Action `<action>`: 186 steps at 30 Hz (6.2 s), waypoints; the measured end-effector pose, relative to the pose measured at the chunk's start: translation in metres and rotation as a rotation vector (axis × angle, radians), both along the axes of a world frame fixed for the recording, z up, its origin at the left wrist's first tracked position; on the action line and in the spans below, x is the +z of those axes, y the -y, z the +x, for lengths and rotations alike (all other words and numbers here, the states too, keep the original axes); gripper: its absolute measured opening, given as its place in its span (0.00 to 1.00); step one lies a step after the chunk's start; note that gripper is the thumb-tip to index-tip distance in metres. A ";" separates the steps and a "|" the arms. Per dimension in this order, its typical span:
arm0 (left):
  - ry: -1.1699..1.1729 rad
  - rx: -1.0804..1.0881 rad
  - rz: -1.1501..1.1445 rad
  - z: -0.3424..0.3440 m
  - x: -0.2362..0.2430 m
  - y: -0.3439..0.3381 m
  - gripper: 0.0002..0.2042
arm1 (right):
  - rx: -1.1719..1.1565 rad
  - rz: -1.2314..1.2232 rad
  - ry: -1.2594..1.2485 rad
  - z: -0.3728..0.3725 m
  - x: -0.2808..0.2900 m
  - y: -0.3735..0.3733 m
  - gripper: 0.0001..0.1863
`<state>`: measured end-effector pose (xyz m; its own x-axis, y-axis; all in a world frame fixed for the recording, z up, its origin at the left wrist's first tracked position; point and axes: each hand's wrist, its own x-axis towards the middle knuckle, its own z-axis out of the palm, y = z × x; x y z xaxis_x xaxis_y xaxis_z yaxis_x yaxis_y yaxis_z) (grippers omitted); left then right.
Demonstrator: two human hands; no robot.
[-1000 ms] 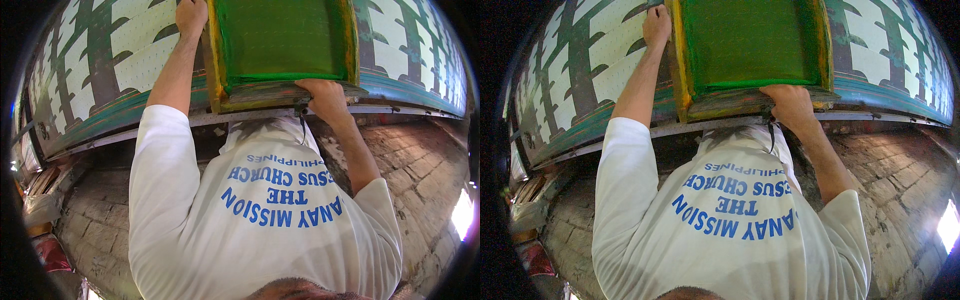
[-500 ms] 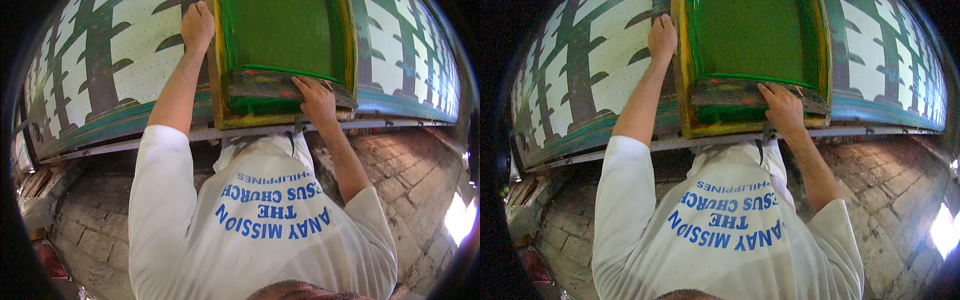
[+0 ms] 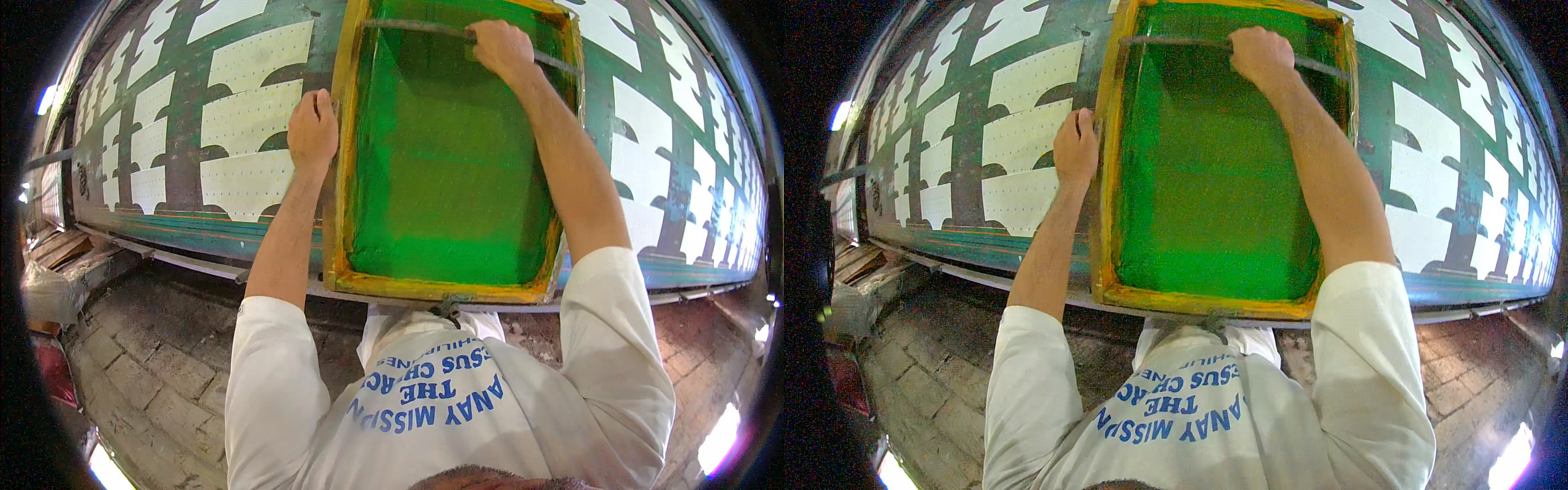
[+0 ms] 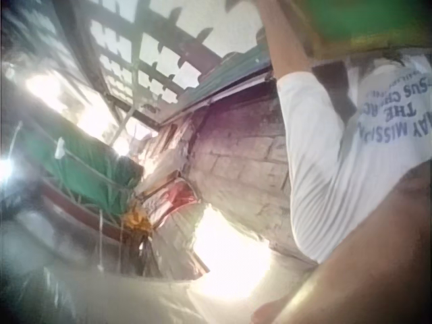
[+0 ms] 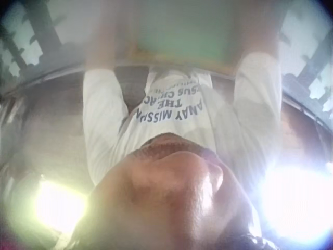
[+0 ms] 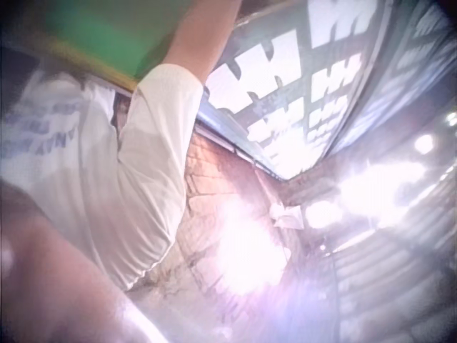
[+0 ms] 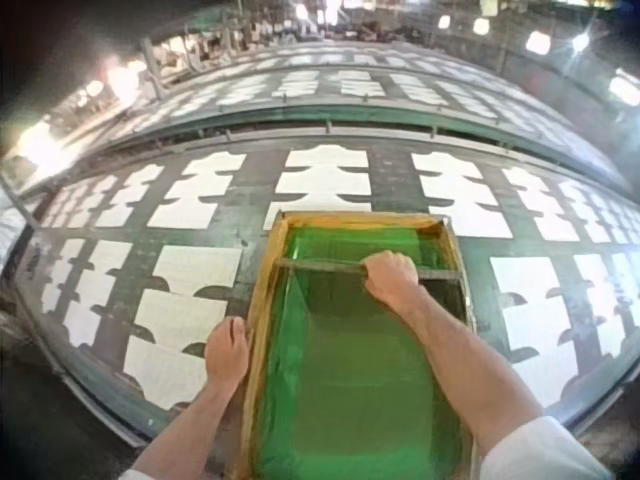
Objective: The person uses a squeegee to spread green ink across a screen printing frame and presses it onto a large flat surface with a patterned stencil. The person repeatedly lifts and repositions the screen to apply ink to different sections of the surface.
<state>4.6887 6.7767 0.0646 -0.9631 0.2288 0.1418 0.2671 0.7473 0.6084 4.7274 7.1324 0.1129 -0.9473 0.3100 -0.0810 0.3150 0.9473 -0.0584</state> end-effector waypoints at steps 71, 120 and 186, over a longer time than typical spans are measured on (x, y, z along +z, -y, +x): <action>-0.031 -0.002 -0.368 0.002 0.006 -0.012 0.21 | -0.436 -0.559 -0.376 0.419 -0.015 0.054 0.32; -0.024 -0.083 -0.155 0.252 0.002 -0.377 0.25 | -0.441 -0.518 -0.289 0.663 0.001 -0.377 0.17; 0.016 0.047 -0.107 0.277 0.004 -0.398 0.17 | 0.247 0.055 0.031 0.183 0.021 -0.469 0.16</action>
<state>4.9658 7.1743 0.0689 -0.9750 0.1963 0.1038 0.2213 0.8195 0.5287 4.9107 7.6013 0.1341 -0.9922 0.0739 -0.1006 0.0741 0.9973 0.0014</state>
